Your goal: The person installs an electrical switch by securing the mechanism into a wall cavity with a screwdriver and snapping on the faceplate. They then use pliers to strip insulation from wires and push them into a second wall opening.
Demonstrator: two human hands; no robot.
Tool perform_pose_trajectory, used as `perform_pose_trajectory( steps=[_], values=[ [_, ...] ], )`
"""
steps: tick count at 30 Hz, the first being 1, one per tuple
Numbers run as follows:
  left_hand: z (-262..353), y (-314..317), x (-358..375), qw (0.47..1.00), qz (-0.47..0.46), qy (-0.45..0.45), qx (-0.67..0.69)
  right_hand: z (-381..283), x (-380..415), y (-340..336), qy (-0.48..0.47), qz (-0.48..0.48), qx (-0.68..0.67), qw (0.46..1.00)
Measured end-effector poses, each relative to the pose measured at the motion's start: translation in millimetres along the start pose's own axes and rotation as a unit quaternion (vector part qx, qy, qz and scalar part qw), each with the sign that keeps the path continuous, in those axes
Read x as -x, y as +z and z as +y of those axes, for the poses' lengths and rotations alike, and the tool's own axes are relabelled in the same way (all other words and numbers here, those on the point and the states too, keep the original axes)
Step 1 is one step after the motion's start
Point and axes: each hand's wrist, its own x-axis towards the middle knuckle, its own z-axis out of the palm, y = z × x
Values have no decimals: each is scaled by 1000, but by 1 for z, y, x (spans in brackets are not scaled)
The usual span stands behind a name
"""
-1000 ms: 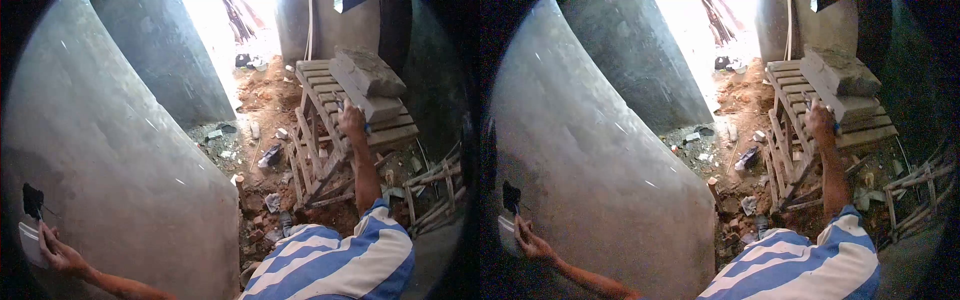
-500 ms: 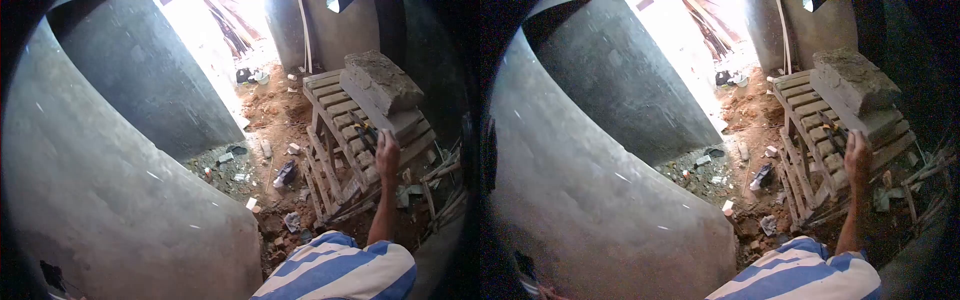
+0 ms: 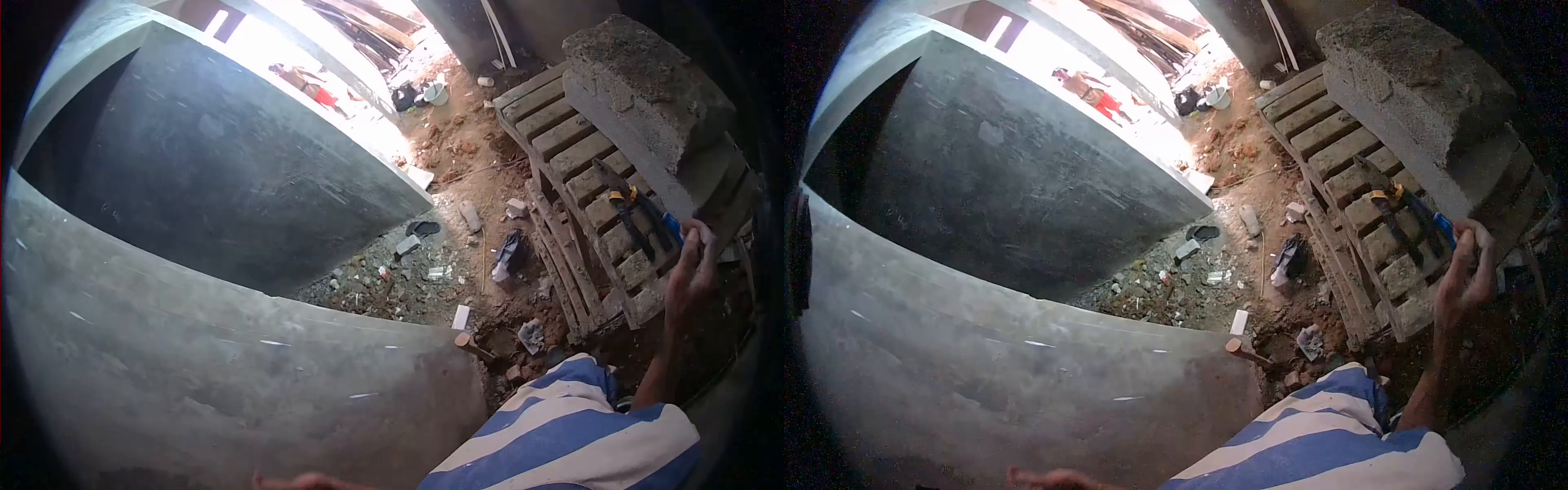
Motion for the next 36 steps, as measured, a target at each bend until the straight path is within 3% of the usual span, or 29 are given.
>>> perform_pose_trajectory(
  steps=[2,4,5,6,7,8,9,10,11,12,14,15,18,19,22,24,26,29,31,32,34,36],
  values=[
    [67,30,13,952,-273,-34,-132,10,3,2,34,18,-30,999],
    [108,68,36,949,-291,-87,82,9,0,-3,49,-8,-2,999],
    [129,84,38,949,-293,-83,84,1,-2,-2,42,7,3,999],
    [147,98,39,910,-253,-276,175,-2,-1,-3,46,7,6,999],
    [155,103,39,828,-202,-458,255,-4,0,-4,55,-6,0,998],
    [146,105,40,827,-204,-459,254,-5,-1,-5,63,-19,-6,998],
    [126,109,41,913,-231,-267,206,0,0,-5,61,-17,-5,998],
    [104,114,40,956,-246,-63,147,9,2,-6,57,-21,1,998],
    [83,117,35,958,-240,20,153,15,3,-6,53,-26,6,998],
    [71,120,29,959,-239,19,152,16,1,-6,51,-27,5,998],
    [50,123,16,951,-280,133,19,17,3,-4,62,-26,-16,998],
    [35,120,19,945,-277,143,-98,14,3,-4,64,-25,-17,997],
    [27,110,23,909,-316,230,-145,-3,-2,-8,84,-38,-5,996],
    [27,109,25,913,-309,213,-158,-8,-4,-10,97,-51,25,994],
    [37,105,24,925,-306,169,-149,-10,-9,-12,99,-72,50,991],
    [41,106,22,924,-300,192,-138,-1,-10,-14,94,-68,43,992],
    [38,108,20,925,-288,215,-123,31,-13,-23,56,-135,-41,988],
    [25,106,26,919,-292,225,-138,30,-18,-28,61,-148,-16,987],
    [27,105,34,959,-277,-54,34,30,-13,-20,101,-108,3,989],
    [35,103,33,959,-277,-50,30,31,-14,-20,103,-112,-1,988],
    [79,103,31,966,-182,-174,51,31,-16,-21,61,-117,53,990],
    [93,103,51,927,-181,-286,164,41,-13,-21,58,-111,60,990]
  ],
)
